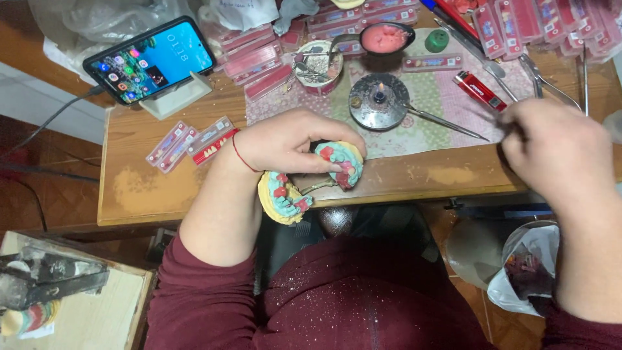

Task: The person handles a dental articulator with attached dentures, using a metal tool to adjust and apply wax to the denture surfaces. They repeatedly pick up and place down tools and materials while shaping the wax on the dentures.

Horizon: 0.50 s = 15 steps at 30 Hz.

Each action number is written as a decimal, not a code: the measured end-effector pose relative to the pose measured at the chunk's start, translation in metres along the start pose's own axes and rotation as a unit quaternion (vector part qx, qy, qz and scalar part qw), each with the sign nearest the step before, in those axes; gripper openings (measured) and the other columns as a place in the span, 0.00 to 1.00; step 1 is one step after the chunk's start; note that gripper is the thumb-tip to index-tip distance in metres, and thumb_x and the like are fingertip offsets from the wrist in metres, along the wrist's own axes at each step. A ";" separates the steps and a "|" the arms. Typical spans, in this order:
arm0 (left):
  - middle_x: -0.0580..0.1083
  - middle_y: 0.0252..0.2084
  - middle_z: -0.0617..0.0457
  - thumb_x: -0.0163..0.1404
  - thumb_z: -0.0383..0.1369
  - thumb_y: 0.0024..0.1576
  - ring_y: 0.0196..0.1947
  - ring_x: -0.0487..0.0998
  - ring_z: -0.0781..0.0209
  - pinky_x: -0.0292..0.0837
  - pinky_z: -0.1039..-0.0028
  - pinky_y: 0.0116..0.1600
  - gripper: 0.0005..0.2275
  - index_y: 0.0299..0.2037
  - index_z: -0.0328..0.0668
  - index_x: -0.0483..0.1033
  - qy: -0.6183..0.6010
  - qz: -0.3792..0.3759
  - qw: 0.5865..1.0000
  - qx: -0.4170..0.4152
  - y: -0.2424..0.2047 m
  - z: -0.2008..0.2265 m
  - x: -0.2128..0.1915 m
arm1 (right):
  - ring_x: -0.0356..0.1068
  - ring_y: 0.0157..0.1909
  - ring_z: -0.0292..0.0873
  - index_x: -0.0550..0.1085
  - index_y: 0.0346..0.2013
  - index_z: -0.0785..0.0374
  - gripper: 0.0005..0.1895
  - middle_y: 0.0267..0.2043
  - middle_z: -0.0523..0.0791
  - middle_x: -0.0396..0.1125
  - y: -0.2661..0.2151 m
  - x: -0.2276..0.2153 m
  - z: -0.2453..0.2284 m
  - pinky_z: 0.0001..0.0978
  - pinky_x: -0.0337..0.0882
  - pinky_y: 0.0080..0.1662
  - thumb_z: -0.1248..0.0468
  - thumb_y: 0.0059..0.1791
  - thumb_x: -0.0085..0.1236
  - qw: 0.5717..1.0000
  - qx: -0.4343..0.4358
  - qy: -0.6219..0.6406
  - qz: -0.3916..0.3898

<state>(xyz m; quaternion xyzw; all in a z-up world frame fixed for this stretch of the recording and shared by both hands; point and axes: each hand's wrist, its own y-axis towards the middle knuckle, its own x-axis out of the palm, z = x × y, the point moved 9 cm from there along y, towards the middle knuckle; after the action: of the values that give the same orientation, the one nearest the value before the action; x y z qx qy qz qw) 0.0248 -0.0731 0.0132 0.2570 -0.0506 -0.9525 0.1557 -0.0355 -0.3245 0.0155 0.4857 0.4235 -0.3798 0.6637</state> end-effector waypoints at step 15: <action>0.81 0.50 0.50 0.56 0.32 0.60 0.49 0.83 0.59 0.77 0.71 0.56 0.15 0.57 0.41 0.76 -0.010 -0.008 1.000 -0.006 0.001 0.002 0.003 | 0.76 0.41 0.49 0.77 0.44 0.60 0.11 0.38 0.46 0.75 0.041 -0.028 -0.078 0.40 0.73 0.41 0.61 0.50 0.53 0.900 -0.048 0.398 -0.173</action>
<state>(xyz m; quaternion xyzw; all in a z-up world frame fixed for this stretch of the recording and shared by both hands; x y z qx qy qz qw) 0.0213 -0.0752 0.0140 0.2467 -0.0447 -0.9566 0.1485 -0.0230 -0.2365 0.0410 0.4835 0.7469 -0.2431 0.3864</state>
